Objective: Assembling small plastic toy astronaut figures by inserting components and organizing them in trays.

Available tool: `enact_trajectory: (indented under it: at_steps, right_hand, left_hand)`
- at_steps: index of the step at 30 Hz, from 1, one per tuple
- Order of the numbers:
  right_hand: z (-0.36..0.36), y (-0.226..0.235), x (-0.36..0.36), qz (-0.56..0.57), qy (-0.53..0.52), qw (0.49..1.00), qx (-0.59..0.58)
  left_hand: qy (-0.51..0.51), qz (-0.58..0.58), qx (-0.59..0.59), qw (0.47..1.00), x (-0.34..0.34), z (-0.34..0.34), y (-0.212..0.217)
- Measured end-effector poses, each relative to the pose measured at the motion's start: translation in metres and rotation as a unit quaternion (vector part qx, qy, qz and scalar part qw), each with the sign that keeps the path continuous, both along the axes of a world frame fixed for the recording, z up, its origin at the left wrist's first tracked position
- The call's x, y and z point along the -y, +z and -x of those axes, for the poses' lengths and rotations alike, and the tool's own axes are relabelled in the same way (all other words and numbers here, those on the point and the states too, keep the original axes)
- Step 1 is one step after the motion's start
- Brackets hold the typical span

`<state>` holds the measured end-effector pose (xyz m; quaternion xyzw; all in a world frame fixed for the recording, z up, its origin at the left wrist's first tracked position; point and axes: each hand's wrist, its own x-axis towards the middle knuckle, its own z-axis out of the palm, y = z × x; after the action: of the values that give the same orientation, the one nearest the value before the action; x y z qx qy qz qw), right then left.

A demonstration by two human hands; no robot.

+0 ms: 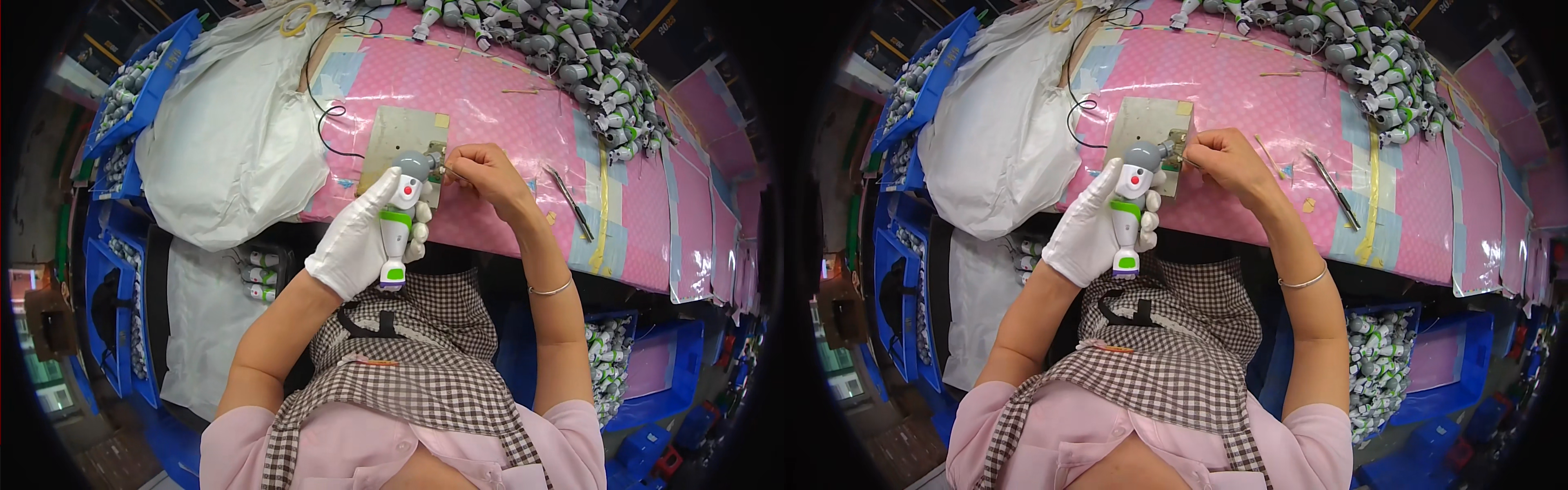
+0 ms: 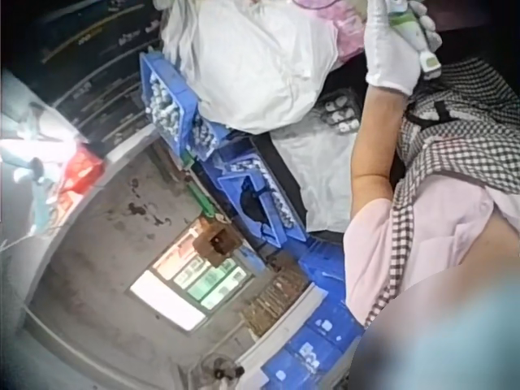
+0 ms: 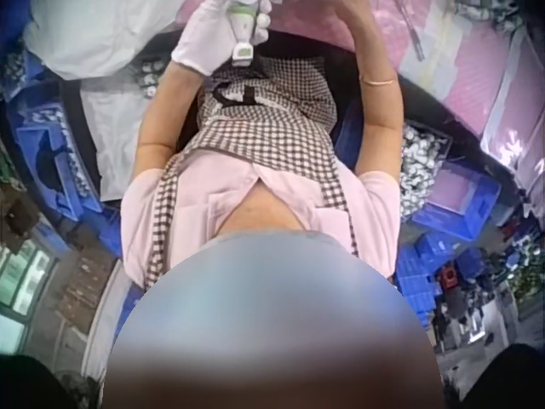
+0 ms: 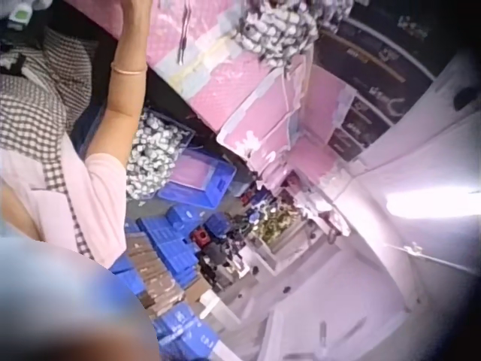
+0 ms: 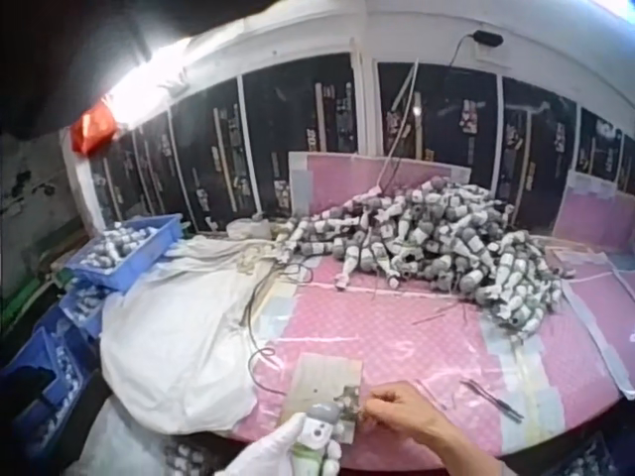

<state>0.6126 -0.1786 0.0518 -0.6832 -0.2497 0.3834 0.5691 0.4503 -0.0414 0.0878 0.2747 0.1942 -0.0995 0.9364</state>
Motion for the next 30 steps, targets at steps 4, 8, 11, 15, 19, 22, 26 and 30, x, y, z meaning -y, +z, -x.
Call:
enact_trajectory:
  at_steps: [4, 8, 11, 15, 19, 22, 26, 30]
  right_hand:
    - [-0.004, 0.005, 0.001, 0.026, 0.033, 0.999, 0.0]
    - [0.003, 0.017, -0.003, 0.057, 0.023, 0.998, 0.017]
    - [0.002, 0.002, -0.002, 0.01, -0.003, 1.0, 0.01]
    - [0.009, 0.005, -0.004, -0.008, -0.017, 1.0, 0.0]
    - [0.011, 0.008, -0.008, 0.012, -0.046, 0.991, 0.128]
    - [0.021, 0.032, 0.001, -0.031, -0.059, 0.988, 0.14]
    - [0.031, 0.044, 0.006, -0.113, -0.038, 0.986, 0.113]
    - [0.001, 0.007, 0.017, -0.113, -0.102, 0.984, 0.098]
  left_hand:
    - [0.006, -0.042, -0.007, 0.999, 0.0, -0.002, -0.003]
    - [0.017, -0.074, -0.008, 0.997, -0.001, -0.002, -0.005]
    - [0.018, -0.063, 0.001, 0.998, -0.001, -0.005, -0.008]
    - [0.019, -0.056, 0.02, 0.998, -0.001, -0.004, -0.008]
    - [0.041, -0.023, 0.002, 0.999, -0.004, 0.004, -0.002]
    - [0.081, -0.063, 0.023, 0.994, -0.012, 0.024, 0.008]
    - [0.389, -0.224, -0.06, 0.891, -0.076, 0.096, 0.007]
    - [0.617, -0.165, -0.15, 0.754, -0.131, 0.224, -0.073]
